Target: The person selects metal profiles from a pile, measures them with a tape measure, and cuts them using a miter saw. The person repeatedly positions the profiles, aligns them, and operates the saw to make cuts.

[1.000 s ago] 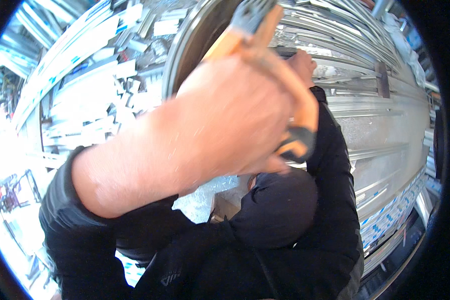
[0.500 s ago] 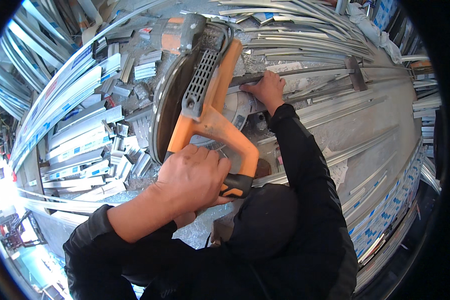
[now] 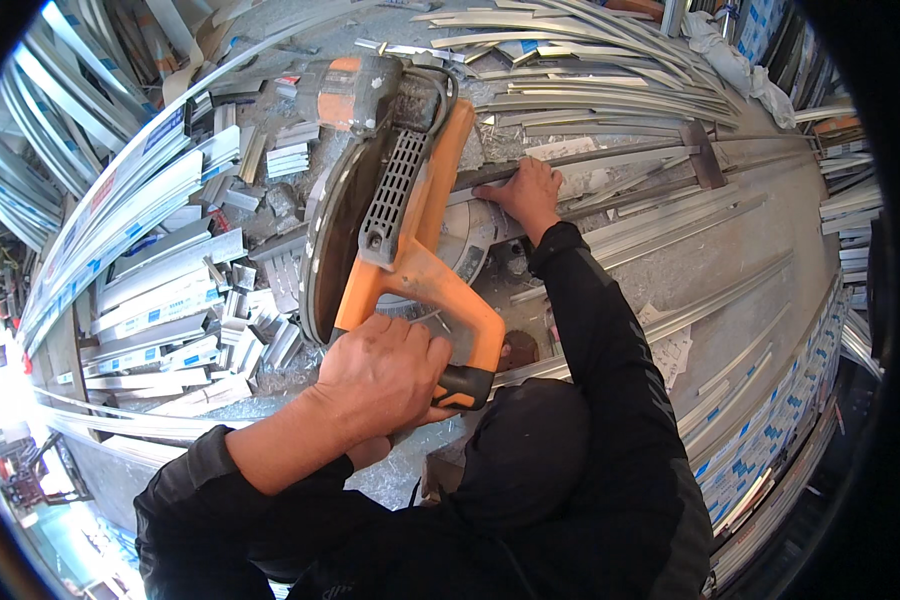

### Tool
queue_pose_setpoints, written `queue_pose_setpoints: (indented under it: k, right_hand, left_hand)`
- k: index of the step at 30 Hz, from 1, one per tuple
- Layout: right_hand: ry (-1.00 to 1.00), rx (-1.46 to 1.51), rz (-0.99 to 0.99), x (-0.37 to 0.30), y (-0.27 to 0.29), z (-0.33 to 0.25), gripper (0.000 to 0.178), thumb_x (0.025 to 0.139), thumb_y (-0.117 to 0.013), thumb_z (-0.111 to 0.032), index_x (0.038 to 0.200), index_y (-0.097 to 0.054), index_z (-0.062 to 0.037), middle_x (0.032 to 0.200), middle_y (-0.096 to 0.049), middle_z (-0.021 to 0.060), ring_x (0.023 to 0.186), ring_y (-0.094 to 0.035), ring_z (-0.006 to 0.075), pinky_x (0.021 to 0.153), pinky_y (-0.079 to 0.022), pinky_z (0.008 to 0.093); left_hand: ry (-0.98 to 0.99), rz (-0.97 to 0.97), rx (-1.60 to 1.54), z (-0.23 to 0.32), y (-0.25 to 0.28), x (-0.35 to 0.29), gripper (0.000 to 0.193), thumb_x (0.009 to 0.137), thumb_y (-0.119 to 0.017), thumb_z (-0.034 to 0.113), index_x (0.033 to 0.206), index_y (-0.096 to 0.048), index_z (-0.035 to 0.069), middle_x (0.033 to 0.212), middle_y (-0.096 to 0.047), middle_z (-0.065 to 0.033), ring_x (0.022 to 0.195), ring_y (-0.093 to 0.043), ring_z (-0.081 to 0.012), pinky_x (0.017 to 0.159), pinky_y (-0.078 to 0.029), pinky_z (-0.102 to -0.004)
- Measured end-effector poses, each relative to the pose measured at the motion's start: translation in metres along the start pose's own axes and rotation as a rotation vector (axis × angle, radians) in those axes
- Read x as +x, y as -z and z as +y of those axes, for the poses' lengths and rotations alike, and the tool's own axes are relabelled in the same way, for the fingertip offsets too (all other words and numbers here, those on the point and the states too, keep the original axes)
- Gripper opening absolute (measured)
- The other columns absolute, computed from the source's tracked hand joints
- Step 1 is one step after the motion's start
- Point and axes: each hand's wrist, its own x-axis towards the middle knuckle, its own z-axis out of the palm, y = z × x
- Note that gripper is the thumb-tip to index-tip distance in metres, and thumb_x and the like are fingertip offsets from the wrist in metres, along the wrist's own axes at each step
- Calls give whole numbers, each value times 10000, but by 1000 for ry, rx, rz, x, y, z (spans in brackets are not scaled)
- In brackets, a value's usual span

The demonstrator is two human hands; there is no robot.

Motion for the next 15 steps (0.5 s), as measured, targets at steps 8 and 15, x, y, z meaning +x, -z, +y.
queue_pose_setpoints:
  k: [8,15]
  right_hand:
    - [9,1,3,1,-4,2,882,571,-868,-707,1076,-680,-8,1127,-650,161,1126,-564,340,1024,-344,473]
    - [40,18,46,1,-7,4,871,578,-869,-703,1043,-667,6,1112,-661,177,1129,-581,353,1015,-356,471]
  left_hand:
    - [2,19,-4,1,-4,-2,577,685,-817,587,879,-584,95,791,-587,-42,781,-634,-218,723,-481,-339]
    - [0,1,3,1,-7,-3,572,693,-813,587,876,-588,95,792,-588,-44,784,-635,-215,732,-483,-336]
